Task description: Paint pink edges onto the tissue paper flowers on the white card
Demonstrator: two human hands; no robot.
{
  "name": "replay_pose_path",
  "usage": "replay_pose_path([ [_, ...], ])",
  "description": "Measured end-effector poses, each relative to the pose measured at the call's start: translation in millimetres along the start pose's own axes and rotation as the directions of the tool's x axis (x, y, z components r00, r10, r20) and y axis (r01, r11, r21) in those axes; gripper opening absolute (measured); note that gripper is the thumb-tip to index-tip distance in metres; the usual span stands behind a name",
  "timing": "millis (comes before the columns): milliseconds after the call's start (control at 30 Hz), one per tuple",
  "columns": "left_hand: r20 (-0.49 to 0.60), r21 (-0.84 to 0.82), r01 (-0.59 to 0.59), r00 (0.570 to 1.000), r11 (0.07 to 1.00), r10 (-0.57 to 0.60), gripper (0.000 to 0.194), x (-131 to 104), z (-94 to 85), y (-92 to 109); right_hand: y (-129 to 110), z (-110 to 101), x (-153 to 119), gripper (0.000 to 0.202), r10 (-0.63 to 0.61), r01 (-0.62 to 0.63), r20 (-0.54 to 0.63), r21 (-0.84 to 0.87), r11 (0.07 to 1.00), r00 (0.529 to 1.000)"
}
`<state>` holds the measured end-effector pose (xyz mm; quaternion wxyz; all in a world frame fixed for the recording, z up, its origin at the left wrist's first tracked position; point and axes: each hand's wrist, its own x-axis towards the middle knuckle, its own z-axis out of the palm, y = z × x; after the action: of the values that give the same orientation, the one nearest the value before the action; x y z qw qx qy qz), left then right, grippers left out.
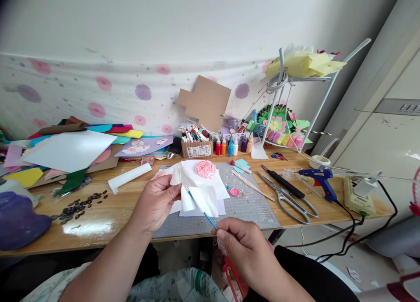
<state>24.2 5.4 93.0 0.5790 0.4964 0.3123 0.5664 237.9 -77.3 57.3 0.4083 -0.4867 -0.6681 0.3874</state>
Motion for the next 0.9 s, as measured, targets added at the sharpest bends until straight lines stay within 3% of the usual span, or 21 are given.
replay_pose_path([
  [200,0.016,0.019,0.015,1.0,1.0,-0.015,0.011,2,-4.2,10,-5,-11,2,0.05,0.091,-0.097,0.055,0.122,0.988,0.994],
  [300,0.056,0.018,0.037,0.998,0.999,-0.038,0.007,2,-4.0,15,-10,-23,5,0.044,0.073,-0.072,-0.009,0.095,0.993,0.997],
  [400,0.102,-0.022,0.092,0.991,0.996,-0.089,0.017,1,-1.8,17,-11,-39,8,0.041,0.054,-0.048,-0.109,0.057,0.997,0.993],
  [567,0.184,-0.134,0.27,0.952,0.953,-0.244,0.025,-5,9.6,10,2,-56,15,0.041,0.062,-0.046,-0.223,0.076,0.996,0.973],
  [767,0.191,-0.284,0.353,0.932,0.892,-0.308,0.043,-23,35.4,-1,12,-46,21,0.044,0.086,-0.028,-0.24,0.236,0.971,0.967],
  [900,0.198,-0.229,0.4,0.912,0.887,-0.36,0.044,-38,47.0,-20,9,-35,21,0.044,0.079,0.037,-0.32,0.339,0.94,0.944],
])
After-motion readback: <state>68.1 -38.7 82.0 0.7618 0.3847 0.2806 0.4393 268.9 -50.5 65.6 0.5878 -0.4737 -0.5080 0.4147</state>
